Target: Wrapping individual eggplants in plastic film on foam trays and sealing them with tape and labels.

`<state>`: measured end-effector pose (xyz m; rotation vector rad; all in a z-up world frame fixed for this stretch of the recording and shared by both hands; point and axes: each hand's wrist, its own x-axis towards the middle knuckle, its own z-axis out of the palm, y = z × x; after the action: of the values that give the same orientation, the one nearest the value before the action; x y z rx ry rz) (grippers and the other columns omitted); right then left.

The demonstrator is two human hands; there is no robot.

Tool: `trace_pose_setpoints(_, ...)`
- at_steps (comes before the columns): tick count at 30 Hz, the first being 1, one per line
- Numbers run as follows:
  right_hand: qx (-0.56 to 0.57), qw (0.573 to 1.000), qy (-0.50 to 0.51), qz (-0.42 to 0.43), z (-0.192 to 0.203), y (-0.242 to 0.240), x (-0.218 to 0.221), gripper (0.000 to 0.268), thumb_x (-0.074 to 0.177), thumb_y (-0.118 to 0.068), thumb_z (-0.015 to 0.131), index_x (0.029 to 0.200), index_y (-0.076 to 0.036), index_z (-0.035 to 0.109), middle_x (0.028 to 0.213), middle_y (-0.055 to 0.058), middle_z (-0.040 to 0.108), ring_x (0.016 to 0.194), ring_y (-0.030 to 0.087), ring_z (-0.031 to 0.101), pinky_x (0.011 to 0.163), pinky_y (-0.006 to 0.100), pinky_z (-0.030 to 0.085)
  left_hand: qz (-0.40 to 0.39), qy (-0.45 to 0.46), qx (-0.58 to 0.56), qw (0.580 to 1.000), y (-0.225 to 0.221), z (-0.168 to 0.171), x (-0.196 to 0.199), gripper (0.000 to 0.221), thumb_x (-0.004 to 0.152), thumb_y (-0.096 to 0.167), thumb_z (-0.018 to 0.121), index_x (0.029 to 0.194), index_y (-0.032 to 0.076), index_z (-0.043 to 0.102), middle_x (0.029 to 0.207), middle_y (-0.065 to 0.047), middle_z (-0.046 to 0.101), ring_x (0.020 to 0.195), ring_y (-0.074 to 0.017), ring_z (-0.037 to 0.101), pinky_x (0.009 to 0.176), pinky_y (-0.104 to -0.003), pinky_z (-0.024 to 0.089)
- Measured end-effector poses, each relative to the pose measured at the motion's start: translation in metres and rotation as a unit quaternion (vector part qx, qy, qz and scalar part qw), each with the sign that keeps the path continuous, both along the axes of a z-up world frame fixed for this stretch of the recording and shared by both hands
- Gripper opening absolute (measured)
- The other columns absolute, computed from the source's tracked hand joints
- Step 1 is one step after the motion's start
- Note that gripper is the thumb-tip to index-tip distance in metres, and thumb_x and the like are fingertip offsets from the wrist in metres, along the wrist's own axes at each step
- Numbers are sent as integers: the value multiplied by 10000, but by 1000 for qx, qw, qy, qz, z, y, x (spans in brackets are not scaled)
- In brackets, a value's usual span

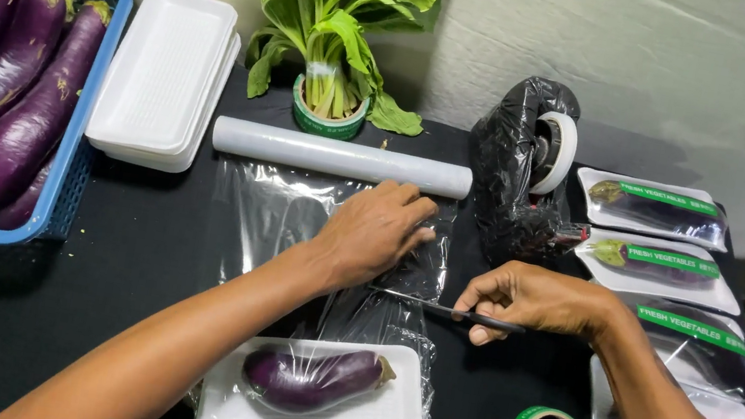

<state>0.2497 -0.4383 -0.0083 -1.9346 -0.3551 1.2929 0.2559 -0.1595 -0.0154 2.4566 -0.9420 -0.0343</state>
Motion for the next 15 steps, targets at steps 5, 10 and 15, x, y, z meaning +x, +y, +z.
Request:
trace_pose_setpoints(5, -11, 999, 19, -25, 9, 3, -1, 298, 751, -128, 956, 1013, -20, 866, 630, 34, 685, 580, 108, 629, 554, 242, 508, 26, -65, 36, 997, 62, -27, -15, 423, 1079, 416, 421, 1370, 170, 605, 1369, -108, 590, 1364, -339, 497, 1079, -501, 415)
trace_pose_setpoints(10, -27, 1000, 0, -3, 8, -1, 1, 302, 768, -158, 945, 1034, -41, 861, 681, 21, 703, 628, 105, 646, 571, 247, 522, -17, -76, 2, 997, 74, -27, -4, 425, 1081, 363, 411, 1413, 152, 571, 1393, -130, 584, 1368, -351, 487, 1102, -513, 383)
trace_pose_setpoints(15, -28, 999, 22, -10, 14, 3, 1, 385, 752, -215, 946, 1086, -50, 846, 760, 43, 754, 696, 116, 682, 607, 258, 546, -36, -98, 18, 994, 74, -37, 0, 475, 1069, 458, 411, 1436, 195, 556, 1410, -105, 562, 1381, -329, 472, 1102, -490, 361)
